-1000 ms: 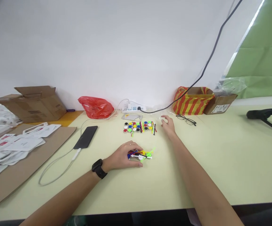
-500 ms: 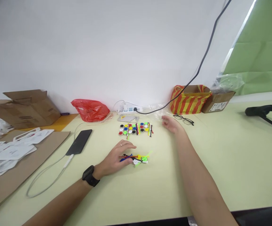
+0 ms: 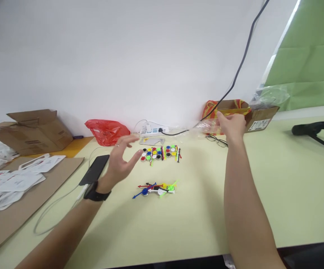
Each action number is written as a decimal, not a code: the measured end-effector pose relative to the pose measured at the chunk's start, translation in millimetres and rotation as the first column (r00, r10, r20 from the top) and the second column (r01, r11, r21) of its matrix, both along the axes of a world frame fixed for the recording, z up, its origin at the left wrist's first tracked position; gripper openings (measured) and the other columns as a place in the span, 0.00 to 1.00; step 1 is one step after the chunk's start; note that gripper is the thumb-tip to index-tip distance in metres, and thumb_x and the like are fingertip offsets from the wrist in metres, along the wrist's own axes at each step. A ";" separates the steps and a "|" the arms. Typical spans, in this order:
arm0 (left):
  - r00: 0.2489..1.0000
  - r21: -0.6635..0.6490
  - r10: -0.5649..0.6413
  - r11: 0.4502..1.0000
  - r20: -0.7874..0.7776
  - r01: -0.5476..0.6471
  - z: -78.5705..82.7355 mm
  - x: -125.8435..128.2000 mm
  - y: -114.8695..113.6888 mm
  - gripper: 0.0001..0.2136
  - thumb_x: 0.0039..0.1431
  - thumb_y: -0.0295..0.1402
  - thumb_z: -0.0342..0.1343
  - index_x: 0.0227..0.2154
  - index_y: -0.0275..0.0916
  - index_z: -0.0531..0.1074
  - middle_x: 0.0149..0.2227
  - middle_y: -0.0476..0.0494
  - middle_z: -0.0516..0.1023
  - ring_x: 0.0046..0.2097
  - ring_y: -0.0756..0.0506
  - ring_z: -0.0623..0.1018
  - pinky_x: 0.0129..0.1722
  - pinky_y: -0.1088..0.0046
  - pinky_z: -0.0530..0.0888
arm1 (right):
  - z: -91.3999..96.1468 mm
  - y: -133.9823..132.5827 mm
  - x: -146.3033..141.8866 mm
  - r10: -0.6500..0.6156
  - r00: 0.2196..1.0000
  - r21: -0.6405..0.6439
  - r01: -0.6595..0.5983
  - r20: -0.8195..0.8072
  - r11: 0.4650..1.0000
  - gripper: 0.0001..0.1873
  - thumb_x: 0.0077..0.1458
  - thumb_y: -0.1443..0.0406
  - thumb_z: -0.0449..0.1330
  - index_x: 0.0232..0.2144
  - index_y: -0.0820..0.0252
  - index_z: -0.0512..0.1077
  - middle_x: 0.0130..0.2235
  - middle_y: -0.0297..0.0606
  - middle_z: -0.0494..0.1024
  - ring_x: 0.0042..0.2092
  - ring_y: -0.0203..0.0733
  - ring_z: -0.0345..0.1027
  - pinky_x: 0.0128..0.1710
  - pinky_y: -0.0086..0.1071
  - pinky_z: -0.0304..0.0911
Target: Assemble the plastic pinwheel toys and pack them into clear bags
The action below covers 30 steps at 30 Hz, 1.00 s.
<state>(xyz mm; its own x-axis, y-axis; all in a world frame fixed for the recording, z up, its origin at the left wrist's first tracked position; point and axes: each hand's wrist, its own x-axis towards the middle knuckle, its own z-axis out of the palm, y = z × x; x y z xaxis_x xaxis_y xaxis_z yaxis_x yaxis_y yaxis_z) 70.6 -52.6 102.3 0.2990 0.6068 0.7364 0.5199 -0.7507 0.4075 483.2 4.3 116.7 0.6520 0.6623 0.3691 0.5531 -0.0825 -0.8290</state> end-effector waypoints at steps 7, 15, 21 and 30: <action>0.983 -0.030 -0.176 0.984 -0.059 0.174 61.7 27.9 19.8 0.40 0.46 0.53 0.74 0.62 0.48 0.71 0.68 0.38 0.67 0.69 0.30 0.65 0.64 0.52 0.69 | 47.9 -23.1 -82.3 0.754 0.594 0.090 -0.766 -0.280 0.637 0.30 0.53 0.39 0.68 0.30 0.62 0.81 0.32 0.46 0.79 0.31 0.41 0.68 0.31 0.35 0.66; 0.919 -0.457 -0.262 0.806 0.295 0.377 21.9 27.0 53.2 0.19 0.65 0.50 0.61 0.40 0.37 0.82 0.40 0.39 0.85 0.40 0.44 0.83 0.42 0.66 0.81 | 24.6 -16.3 -130.2 0.925 0.342 -0.082 -0.939 -0.168 0.333 0.24 0.50 0.49 0.74 0.46 0.54 0.80 0.49 0.41 0.79 0.46 0.43 0.72 0.45 0.35 0.68; 0.901 -0.469 -0.152 0.812 0.405 0.347 24.3 -1.7 74.9 0.21 0.59 0.51 0.67 0.41 0.36 0.83 0.40 0.36 0.86 0.40 0.44 0.83 0.41 0.66 0.81 | 8.1 -2.4 -154.3 0.917 0.278 -0.063 -0.960 -0.287 0.271 0.22 0.55 0.48 0.70 0.33 0.61 0.77 0.34 0.41 0.81 0.34 0.39 0.72 0.37 0.34 0.67; 0.932 -0.585 -0.340 0.734 0.122 0.344 51.1 -34.4 63.3 0.26 0.57 0.43 0.69 0.58 0.42 0.76 0.49 0.35 0.84 0.51 0.40 0.83 0.50 0.62 0.79 | 16.8 -14.0 -145.2 0.959 0.237 -0.250 -0.949 -0.153 0.194 0.13 0.58 0.56 0.67 0.29 0.59 0.77 0.27 0.35 0.75 0.30 0.38 0.65 0.29 0.31 0.59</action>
